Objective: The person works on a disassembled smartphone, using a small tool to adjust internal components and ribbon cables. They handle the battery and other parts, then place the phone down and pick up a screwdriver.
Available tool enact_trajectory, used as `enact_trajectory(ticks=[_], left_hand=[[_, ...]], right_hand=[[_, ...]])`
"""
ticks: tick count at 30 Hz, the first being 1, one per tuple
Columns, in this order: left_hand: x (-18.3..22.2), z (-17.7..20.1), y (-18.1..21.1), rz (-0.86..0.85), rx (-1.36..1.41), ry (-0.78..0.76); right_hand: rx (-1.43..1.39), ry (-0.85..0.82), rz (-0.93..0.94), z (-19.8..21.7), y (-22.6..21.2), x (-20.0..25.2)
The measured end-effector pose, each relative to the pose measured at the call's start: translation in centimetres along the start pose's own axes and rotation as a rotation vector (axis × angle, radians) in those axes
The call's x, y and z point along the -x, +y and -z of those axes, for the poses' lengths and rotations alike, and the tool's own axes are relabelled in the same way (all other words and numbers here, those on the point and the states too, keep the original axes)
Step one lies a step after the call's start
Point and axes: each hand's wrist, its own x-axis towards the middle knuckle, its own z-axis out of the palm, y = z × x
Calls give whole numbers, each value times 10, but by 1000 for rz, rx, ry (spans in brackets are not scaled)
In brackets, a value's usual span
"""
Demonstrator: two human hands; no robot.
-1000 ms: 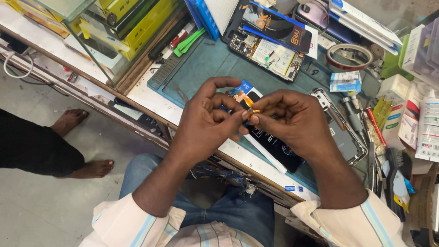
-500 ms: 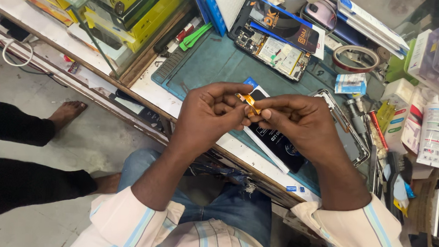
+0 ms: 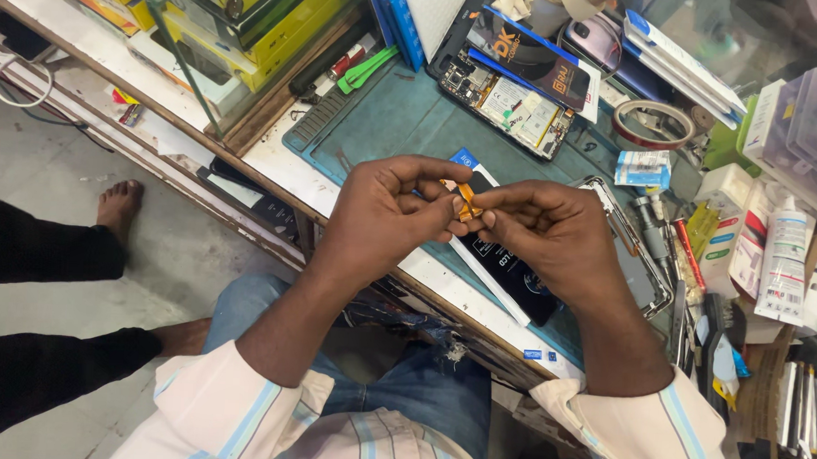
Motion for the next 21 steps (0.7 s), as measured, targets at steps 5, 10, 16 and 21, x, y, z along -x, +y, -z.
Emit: enact_trajectory(ticks=[5, 10, 16, 21], left_hand=[[0, 0, 0, -10, -17, 5], [0, -2, -1, -6, -16, 24], [1, -1, -2, -44, -42, 26], [0, 0, -5, -48, -11, 16]], right_hand=[[-2, 19, -7, -1, 1, 0], [27, 24, -10, -2, 2, -1], [44, 2, 23, -3, 4, -1], [79, 23, 1, -3, 7, 0]])
